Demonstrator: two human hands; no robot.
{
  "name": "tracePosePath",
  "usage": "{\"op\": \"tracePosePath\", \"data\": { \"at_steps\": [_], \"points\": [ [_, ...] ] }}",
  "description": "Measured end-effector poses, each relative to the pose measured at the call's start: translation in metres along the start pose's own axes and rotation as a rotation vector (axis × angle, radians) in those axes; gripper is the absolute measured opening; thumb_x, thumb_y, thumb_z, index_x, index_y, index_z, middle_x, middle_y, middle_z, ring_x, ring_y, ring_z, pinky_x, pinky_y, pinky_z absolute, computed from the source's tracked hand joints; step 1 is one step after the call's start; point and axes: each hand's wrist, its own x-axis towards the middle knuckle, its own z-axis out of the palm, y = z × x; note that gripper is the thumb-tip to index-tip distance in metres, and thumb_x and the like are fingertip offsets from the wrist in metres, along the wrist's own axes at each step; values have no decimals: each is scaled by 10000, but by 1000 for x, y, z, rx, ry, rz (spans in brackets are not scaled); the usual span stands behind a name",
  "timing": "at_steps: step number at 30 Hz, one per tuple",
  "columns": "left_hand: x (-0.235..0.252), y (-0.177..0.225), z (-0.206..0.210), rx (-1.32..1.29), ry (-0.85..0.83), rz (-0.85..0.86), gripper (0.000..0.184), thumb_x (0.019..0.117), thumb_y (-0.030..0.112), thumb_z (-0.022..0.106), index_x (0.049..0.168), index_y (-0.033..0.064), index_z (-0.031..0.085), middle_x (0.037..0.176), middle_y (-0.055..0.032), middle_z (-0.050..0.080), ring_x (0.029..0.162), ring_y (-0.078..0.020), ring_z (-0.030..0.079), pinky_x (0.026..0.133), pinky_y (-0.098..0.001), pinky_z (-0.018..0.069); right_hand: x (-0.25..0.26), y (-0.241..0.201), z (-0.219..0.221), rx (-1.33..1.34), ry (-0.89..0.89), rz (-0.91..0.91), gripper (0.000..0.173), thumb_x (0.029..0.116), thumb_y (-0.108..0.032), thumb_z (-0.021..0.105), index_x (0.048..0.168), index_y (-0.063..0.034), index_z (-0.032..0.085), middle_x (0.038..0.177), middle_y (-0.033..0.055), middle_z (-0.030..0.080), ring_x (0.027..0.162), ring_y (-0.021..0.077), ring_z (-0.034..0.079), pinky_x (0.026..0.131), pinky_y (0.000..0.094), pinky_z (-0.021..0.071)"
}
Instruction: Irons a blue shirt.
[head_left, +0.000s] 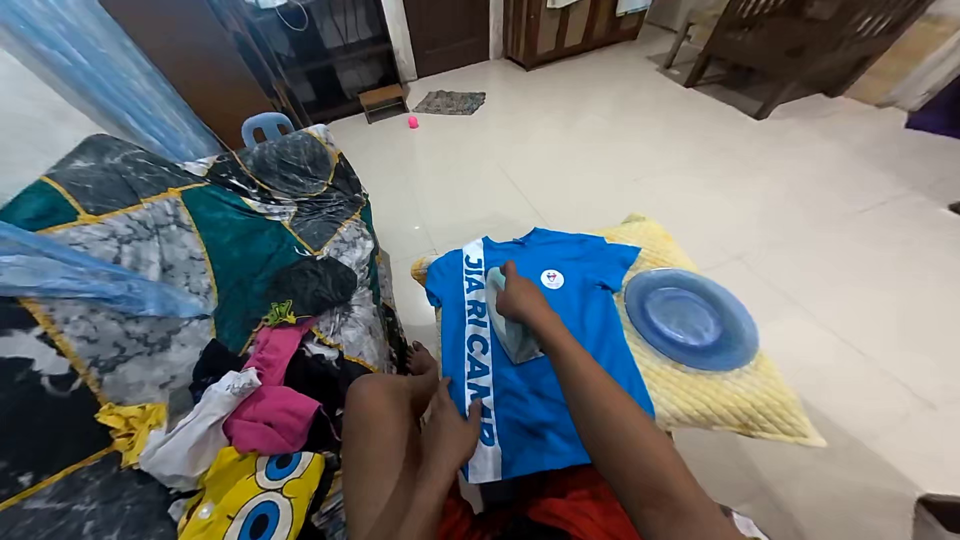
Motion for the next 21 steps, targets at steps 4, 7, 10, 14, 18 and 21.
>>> {"op": "tracePosePath", "data": {
  "at_steps": [4,7,10,14,18,21],
  "points": [
    [-8,3,-8,264,-67,-104,777,981,638,535,1555,136,384,1266,-160,679,1091,-345,703,913,-554,575,-32,5,11,-27,-5,64,729,923,-175,611,1582,-174,298,1180,202,701,1085,391,703,882,599,569],
    [-18,-4,-15,325,-145,-164,693,1029,641,426,1464,103,473,1139,-157,727,1050,-342,721,901,-553,577,-72,12,23,-35,-25,101,726,943,-188,594,1594,-190,273,1135,191,709,1035,382,717,848,587,580],
    [-20,-16,-8,283,-124,-130,639,1055,589,418,1482,115,467,1151,-161,726,1042,-340,725,898,-550,580,-105,15,32,8,-66,86,672,994,-216,567,1595,-191,267,1095,180,712,992,369,726,837,573,590],
    [5,-23,-3,47,-6,-5,748,1057,530,454,1608,55,281,1446,-211,565,1268,-343,621,1059,-535,516,-120,11,42,170,-109,-4,608,1034,-232,574,1577,-173,308,1083,173,709,953,338,731,837,534,602],
    [58,-29,14,-327,21,73,623,1111,422,368,1584,19,327,1541,-236,469,1421,-330,485,1189,-507,388,-106,-19,58,101,-96,-9,636,1010,-211,570,1587,-173,305,1106,179,707,990,358,724,851,554,593],
    [72,-35,32,-696,-48,31,575,1135,366,306,1586,10,326,1577,-231,422,1443,-284,451,1208,-448,358,-82,-36,53,35,-98,16,670,991,-185,568,1591,-168,272,1086,177,710,989,364,726,834,558,593]
  ]
}}
